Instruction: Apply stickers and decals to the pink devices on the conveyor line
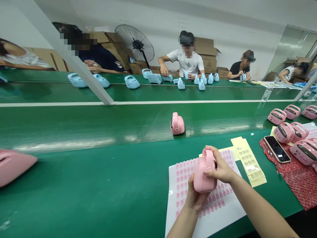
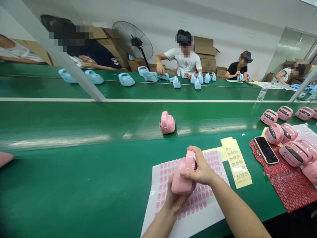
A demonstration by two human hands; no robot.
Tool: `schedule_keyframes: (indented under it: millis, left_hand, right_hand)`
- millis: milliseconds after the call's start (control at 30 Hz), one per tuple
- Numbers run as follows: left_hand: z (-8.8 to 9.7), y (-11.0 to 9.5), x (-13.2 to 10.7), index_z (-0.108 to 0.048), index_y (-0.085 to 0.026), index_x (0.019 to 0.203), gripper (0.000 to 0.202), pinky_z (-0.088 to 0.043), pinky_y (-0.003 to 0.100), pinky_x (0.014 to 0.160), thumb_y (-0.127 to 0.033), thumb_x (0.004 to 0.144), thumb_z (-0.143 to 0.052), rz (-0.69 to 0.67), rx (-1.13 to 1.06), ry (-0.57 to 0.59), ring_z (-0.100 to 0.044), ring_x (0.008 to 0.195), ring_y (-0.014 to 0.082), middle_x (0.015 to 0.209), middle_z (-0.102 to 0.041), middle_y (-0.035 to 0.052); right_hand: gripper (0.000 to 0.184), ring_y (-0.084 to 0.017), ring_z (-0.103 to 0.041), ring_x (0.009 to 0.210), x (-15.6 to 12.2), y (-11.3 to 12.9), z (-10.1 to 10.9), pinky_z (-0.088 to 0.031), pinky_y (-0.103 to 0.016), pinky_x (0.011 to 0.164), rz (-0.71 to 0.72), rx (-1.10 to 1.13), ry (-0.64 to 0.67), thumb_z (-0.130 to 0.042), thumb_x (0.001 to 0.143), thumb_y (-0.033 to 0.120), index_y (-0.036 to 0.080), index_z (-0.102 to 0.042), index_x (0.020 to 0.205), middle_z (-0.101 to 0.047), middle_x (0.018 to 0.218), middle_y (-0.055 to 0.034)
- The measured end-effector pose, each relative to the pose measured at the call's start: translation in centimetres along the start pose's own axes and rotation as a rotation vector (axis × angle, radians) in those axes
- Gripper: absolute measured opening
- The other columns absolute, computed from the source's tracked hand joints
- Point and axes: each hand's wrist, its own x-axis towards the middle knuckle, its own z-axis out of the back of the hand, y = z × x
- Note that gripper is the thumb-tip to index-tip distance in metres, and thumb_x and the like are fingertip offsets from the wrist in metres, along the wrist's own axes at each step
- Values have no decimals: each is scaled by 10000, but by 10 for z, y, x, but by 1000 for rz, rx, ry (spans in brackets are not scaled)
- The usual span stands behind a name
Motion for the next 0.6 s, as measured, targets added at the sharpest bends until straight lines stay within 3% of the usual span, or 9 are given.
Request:
schedule_keyframes:
  millis: [167,400,600]
  left_hand:
    - [0,3,-1,-332,-158,1307,470,-378,268,952,-309,867,-401,9,-56,33,-546,1066,165,1151,-601,97]
    - [0,3,-3,-374,-143,1258,533,-449,244,866,-350,794,-534,68,-104,-153,-587,998,179,1053,-650,88]
    - [-3,4,-1,-208,-134,1334,656,-465,253,831,-371,802,-510,70,-92,-264,-604,967,187,1035,-650,110]
  right_hand:
    - [626,-257,-378,1143,-2,-5,-7,-346,-390,934,19,26,-108,-583,657,445,230,-352,1198,-351,1257,-83]
    - [573,-241,-430,1072,0,-12,-11,-386,-368,877,-25,47,-212,-565,668,430,219,-385,1169,-414,1183,-78]
    - [472,-201,-499,950,2,-14,-13,-419,-331,819,-60,105,-254,-527,725,442,216,-410,1123,-482,1071,-66]
